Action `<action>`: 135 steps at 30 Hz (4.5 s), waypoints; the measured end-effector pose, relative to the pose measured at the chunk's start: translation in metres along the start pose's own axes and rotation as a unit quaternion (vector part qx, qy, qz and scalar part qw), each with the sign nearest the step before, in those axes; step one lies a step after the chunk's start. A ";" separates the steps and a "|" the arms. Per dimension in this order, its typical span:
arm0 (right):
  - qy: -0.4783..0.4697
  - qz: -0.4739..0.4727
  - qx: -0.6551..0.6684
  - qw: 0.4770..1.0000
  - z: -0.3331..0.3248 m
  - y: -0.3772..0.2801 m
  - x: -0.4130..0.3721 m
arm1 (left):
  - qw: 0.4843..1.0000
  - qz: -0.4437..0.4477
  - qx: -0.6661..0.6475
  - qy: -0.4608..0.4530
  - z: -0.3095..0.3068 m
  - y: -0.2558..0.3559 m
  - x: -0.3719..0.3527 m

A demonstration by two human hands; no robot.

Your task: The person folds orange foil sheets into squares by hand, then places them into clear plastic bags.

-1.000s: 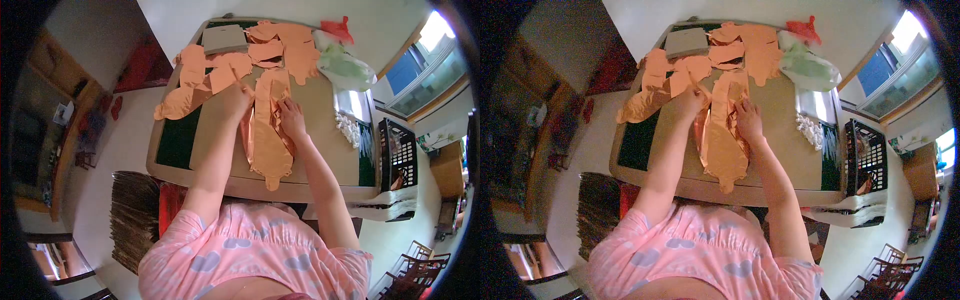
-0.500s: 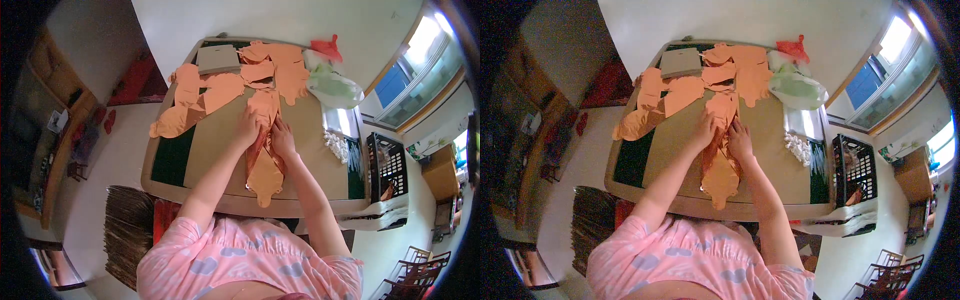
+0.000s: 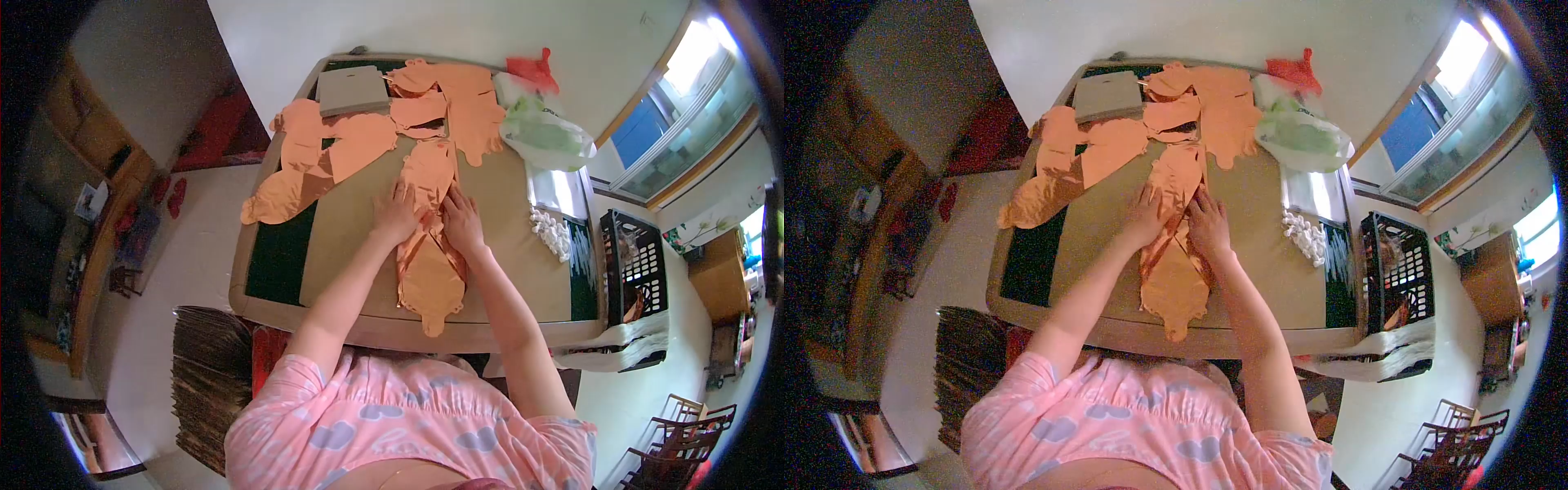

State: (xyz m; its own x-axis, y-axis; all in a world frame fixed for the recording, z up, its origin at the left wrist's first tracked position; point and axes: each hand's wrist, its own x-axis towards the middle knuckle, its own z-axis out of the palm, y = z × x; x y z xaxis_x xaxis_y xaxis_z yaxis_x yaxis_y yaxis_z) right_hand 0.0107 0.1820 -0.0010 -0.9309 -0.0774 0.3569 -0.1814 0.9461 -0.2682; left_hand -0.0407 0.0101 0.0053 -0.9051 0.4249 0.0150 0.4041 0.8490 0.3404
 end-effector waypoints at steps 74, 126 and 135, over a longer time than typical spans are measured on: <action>0.087 -0.058 0.031 0.994 0.022 0.015 0.019 | 0.941 0.329 -0.017 0.073 -0.005 0.014 -0.202; -0.005 -0.010 0.048 0.999 -0.013 -0.004 0.024 | 0.953 0.091 0.133 0.258 -0.055 -0.225 0.257; -0.016 -0.002 0.055 0.998 -0.013 -0.006 0.023 | 0.981 0.040 0.051 0.182 -0.085 -0.210 0.232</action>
State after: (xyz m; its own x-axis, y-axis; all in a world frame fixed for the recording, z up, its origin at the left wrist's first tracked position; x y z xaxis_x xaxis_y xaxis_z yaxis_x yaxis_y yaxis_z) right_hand -0.0053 0.1788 0.0200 -0.9397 -0.0933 0.3292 -0.2173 0.9058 -0.3637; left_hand -0.3474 -0.0964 0.0174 -0.8499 0.3661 0.3790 0.4693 0.8530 0.2283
